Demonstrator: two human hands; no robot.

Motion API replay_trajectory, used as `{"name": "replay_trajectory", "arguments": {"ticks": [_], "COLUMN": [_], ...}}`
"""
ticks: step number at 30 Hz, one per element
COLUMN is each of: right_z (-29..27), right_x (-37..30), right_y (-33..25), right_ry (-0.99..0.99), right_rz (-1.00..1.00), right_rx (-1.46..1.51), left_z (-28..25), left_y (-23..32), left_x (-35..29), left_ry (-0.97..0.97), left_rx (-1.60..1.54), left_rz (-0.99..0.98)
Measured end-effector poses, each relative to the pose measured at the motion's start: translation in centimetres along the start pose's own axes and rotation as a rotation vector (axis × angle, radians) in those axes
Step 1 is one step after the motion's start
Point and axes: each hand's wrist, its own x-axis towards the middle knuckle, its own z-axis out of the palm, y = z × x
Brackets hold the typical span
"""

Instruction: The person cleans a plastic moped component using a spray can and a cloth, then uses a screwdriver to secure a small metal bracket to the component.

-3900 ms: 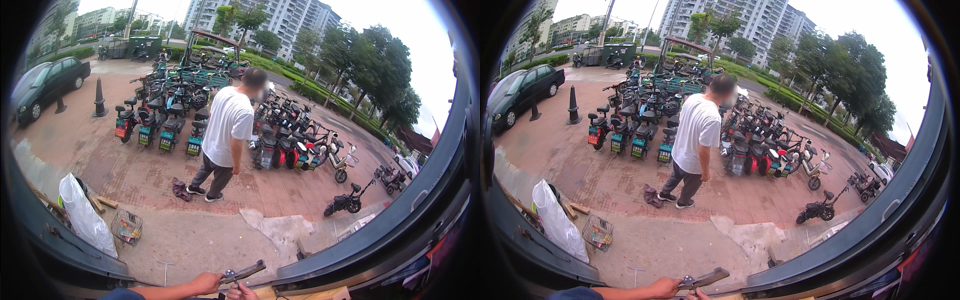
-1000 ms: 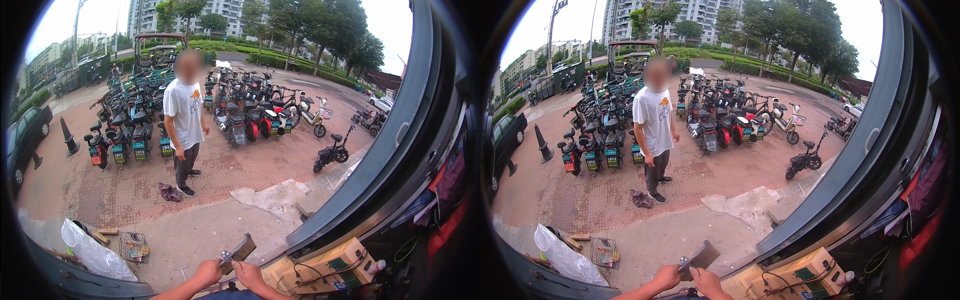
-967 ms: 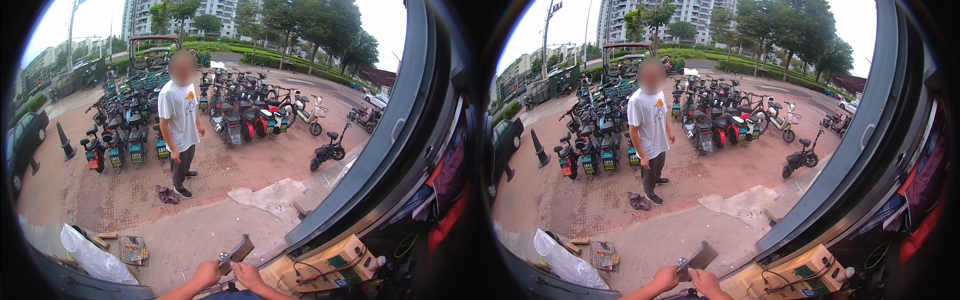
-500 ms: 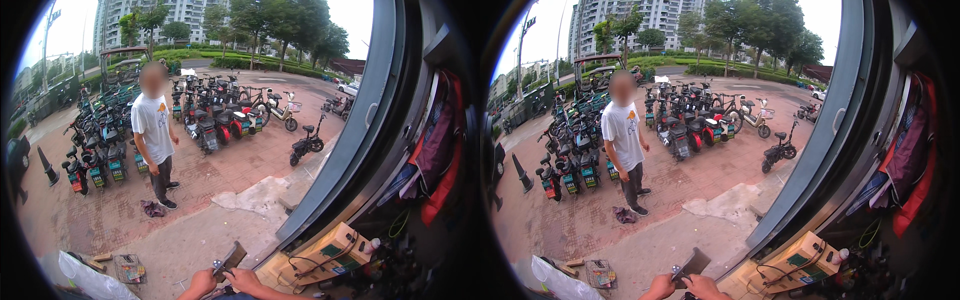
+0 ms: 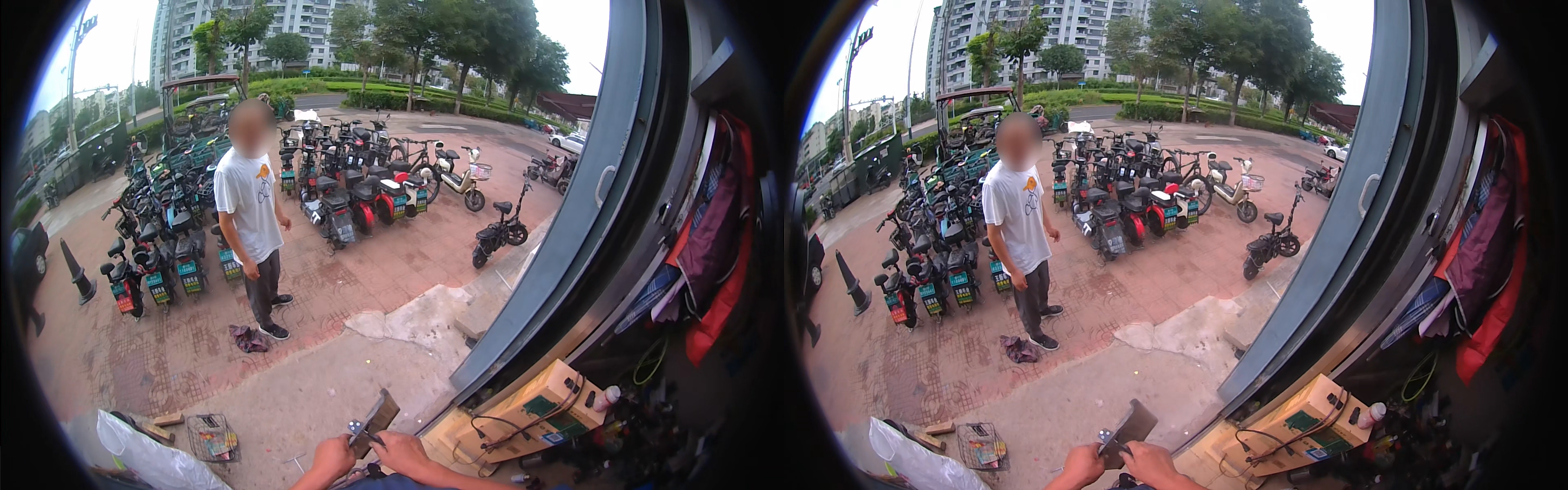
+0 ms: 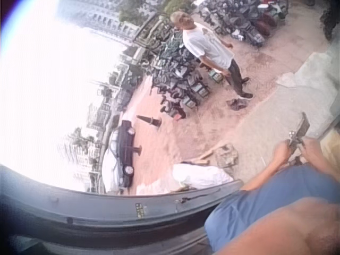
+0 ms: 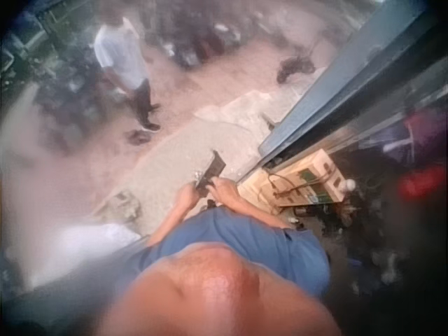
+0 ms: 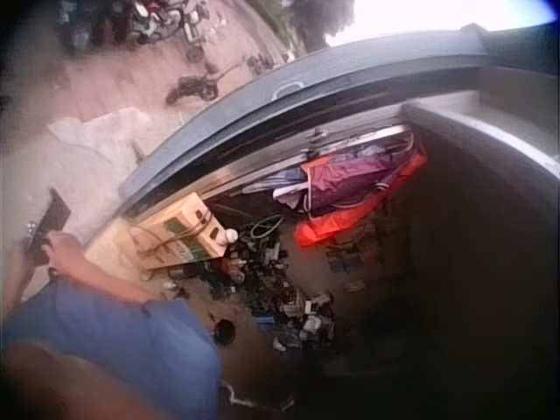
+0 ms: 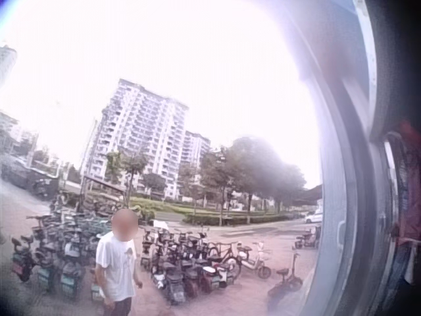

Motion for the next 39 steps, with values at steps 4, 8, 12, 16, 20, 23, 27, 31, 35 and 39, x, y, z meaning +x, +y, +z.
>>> {"name": "replay_trajectory", "arguments": {"ticks": [4, 8, 12, 16, 20, 23, 27, 31, 35, 39], "right_z": [-1.4, -0.9, -0.4, -0.5, 0.0, 1.6, 1.9, 1.9, 1.0, 0.0], "right_x": [0.5, 0.6, 0.5, 0.4, 0.6, 0.3, 0.9, 1.0, 0.9, 0.8], "right_y": [-1.0, -0.9, -0.6, -0.6, 0.0, 1.5, 2.1, 2.3, 1.4, 0.1], "right_ry": [-0.039, -0.053, -0.082, -0.054, 0.016, 0.046, 0.171, 0.225, 0.217, 0.164], "right_rz": [0.047, 0.060, 0.079, 0.064, 0.031, 0.023, -0.141, -0.229, -0.176, -0.113], "right_rx": [-0.085, -0.059, -0.084, -0.070, -0.020, -0.017, -0.075, -0.130, -0.095, -0.072], "left_z": [1.7, 0.2, 0.2, 0.2, 0.6, 1.0, 0.8, 1.2, 0.7, 0.4], "left_y": [-1.1, 0.5, 0.4, 0.5, 0.4, 0.3, 0.6, -0.3, 0.4, 0.7], "left_x": [1.0, 0.1, -0.2, 0.0, 0.4, 0.1, 0.4, 0.7, 0.5, 0.5], "left_ry": [-0.041, -0.040, -0.050, -0.055, -0.045, -0.055, -0.024, -0.049, -0.017, -0.046], "left_rx": [0.020, 0.015, 0.012, -0.001, -0.015, -0.005, -0.024, -0.033, -0.040, -0.035], "left_rz": [-0.017, -0.014, -0.023, -0.027, -0.049, -0.042, -0.042, -0.026, 0.008, -0.042]}}
